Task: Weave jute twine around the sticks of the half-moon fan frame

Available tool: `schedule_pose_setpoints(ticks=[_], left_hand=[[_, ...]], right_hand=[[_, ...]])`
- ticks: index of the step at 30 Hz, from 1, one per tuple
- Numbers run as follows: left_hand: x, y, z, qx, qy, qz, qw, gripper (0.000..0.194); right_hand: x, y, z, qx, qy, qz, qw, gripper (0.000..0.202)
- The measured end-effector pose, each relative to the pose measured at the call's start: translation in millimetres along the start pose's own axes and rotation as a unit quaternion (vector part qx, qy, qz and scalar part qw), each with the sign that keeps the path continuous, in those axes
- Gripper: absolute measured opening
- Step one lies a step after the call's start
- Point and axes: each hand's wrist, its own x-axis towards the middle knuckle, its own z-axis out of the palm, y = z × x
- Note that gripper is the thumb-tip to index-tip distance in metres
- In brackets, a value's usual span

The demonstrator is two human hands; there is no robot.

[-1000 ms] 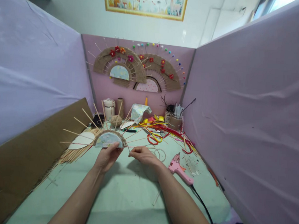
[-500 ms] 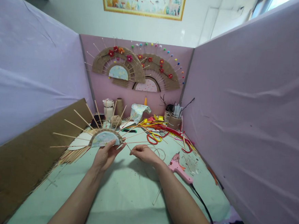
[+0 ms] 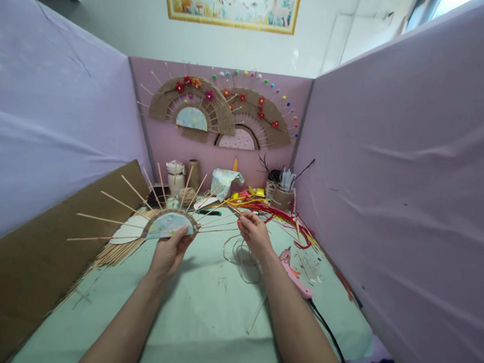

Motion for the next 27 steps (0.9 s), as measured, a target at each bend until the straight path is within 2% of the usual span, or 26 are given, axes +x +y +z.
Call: schedule_pose_setpoints(ticks=[4,8,13,16,20,23,27], left_hand=[[1.1,1.8,0.8,-0.025,0.030,0.038,0.998,0.026],[0.3,7.7,2.7,-0.061,0.014,0.048,0.997,0.023],[-3.5,8.4,5.6,-0.073,0.004,0.041,0.996,0.022],[-6.0,5.5,6.9,-0.066,-0.010,0.019,0.998,0.023],[-6.7,2.8,6.1,-0.072,-0.027,-0.022,0.997,0.022],[-5.2,1.4,4.3,-0.085,-0.039,-0.061,0.994,0.020],[-4.6,-1.1,3.6,-0.095,-0.047,-0.105,0.989,0.018]], right_hand=[[-8.7,1.1,5.8,-0.066,-0.092,0.057,0.992,0.034],[-19.6,13.3,16.3,-0.157,-0.200,0.110,0.961,0.033],[-35.6,24.4,34.4,-0.220,-0.320,0.119,0.914,0.032],[-41.7,26.4,40.6,-0.247,-0.356,0.120,0.893,0.030],[-37.5,34.0,38.6,-0.307,-0.330,0.088,0.888,0.024],[-29.5,42.7,34.0,-0.342,-0.255,0.071,0.902,0.021],[-20.7,48.9,31.4,-0.329,-0.154,0.041,0.931,0.022]])
